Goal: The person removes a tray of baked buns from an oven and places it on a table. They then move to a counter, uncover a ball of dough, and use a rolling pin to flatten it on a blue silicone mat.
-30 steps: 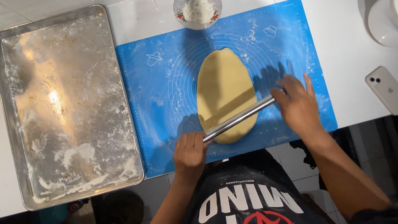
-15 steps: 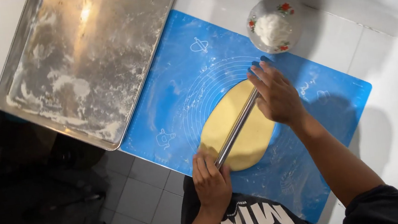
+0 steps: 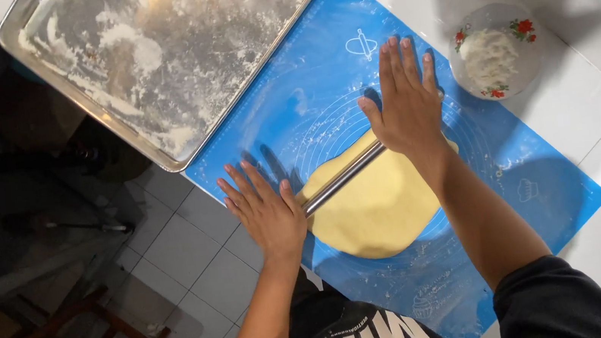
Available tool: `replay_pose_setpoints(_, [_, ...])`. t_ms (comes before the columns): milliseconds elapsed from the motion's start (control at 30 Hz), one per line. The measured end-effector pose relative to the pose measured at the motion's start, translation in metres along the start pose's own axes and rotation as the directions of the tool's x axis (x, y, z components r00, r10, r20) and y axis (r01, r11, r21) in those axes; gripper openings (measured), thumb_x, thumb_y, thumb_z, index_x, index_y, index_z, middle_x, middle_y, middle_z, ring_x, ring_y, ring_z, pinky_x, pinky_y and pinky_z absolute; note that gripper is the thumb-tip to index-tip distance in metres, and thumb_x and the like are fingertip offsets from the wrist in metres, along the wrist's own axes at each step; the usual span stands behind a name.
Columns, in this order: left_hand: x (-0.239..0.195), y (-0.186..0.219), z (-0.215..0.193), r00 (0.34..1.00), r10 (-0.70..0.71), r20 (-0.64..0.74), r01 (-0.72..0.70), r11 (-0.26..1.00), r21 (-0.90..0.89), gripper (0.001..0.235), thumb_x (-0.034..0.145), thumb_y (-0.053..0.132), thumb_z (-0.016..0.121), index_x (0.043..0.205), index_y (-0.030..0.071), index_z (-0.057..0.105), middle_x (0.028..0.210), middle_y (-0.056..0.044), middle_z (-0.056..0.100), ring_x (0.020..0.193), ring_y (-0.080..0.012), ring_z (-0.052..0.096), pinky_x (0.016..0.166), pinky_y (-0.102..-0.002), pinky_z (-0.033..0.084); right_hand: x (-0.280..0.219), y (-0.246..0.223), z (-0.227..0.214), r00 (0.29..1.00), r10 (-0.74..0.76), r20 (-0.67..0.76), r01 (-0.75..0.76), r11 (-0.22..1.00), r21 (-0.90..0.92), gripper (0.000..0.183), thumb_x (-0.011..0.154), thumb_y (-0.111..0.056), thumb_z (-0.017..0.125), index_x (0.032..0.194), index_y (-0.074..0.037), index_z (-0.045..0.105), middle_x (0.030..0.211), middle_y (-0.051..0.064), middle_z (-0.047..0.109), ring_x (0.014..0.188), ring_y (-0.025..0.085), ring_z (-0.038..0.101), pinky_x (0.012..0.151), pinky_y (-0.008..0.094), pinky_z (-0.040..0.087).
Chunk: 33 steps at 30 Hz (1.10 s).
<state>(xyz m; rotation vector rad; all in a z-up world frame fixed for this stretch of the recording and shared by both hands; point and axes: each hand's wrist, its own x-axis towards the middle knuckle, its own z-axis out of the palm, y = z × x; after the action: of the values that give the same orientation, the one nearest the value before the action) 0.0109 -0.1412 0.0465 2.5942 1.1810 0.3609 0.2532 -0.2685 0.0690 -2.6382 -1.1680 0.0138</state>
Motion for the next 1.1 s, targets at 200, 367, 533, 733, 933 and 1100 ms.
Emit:
replay_pose_setpoints(200, [-0.034,0.008,-0.014,0.968,0.251,-0.002,-0.250,0.963,-0.101,0.070,0.109,0.047,0.028,0.158,-0.001,0.035,0.164,-0.026,0.033,0.152,-0.0455,0.029,0.123,-0.055,0.023,-0.038,0.001,0.002,0.999,-0.048,-0.026,0.048,0.999,-0.012,0.081,0.105,-0.047,0.051,0.163,0.005,0.029,0.169,0.027,0.027,0.157,0.041,0.017,0.124,0.056,0.002])
replay_pose_setpoints(367, [-0.057,-0.001,0.016,0.954,0.286,0.091,-0.283,0.958,-0.050,0.089,0.104,0.064,0.024,0.157,-0.007,0.032,0.163,-0.030,0.033,0.152,-0.0465,0.029,0.124,-0.054,0.019,-0.051,0.009,0.016,0.995,-0.078,-0.065,0.074,0.995,-0.064,0.085,0.098,-0.049,0.054,0.160,0.006,0.036,0.166,0.028,0.035,0.155,0.044,0.026,0.124,0.057,0.014])
replay_pose_setpoints(533, [0.019,-0.005,0.012,0.996,0.090,-0.008,-0.090,0.992,-0.084,0.086,0.106,0.057,0.032,0.162,-0.008,0.018,0.168,-0.030,0.020,0.156,-0.0491,0.014,0.125,-0.058,0.011,0.022,-0.012,0.018,0.991,-0.088,-0.105,0.091,0.996,0.021,0.078,0.109,-0.049,0.043,0.165,0.003,0.027,0.170,0.026,0.024,0.157,0.039,0.013,0.122,0.054,-0.004])
replay_pose_setpoints(733, [0.051,-0.010,-0.007,0.995,0.085,0.047,-0.079,0.988,-0.133,0.073,0.112,0.053,0.017,0.165,0.004,0.011,0.173,-0.016,0.014,0.162,-0.0378,0.009,0.131,-0.054,0.018,0.046,-0.035,0.001,0.999,0.003,-0.052,-0.004,1.000,-0.009,0.073,0.115,-0.045,0.044,0.165,-0.001,0.012,0.173,0.020,0.018,0.161,0.038,0.011,0.128,0.062,0.009])
replay_pose_setpoints(933, [-0.022,0.013,-0.005,0.960,0.280,0.017,-0.280,0.960,-0.005,0.086,0.105,0.063,0.016,0.156,-0.004,0.038,0.161,-0.026,0.040,0.150,-0.0454,0.033,0.122,-0.053,0.027,-0.030,0.008,0.019,0.953,-0.233,-0.192,0.200,0.964,-0.177,0.087,0.099,-0.064,0.043,0.159,-0.001,0.049,0.165,0.019,0.046,0.156,0.036,0.032,0.129,0.045,0.003])
replay_pose_setpoints(1100, [0.017,0.000,0.020,0.980,0.198,-0.007,-0.198,0.980,0.030,0.084,0.107,0.060,0.017,0.159,-0.005,0.031,0.164,-0.026,0.033,0.153,-0.0444,0.028,0.124,-0.053,0.020,0.021,-0.007,0.026,0.955,-0.250,-0.158,0.234,0.966,-0.113,0.072,0.107,-0.051,0.038,0.164,-0.007,0.040,0.166,0.021,0.038,0.154,0.040,0.027,0.124,0.053,0.007])
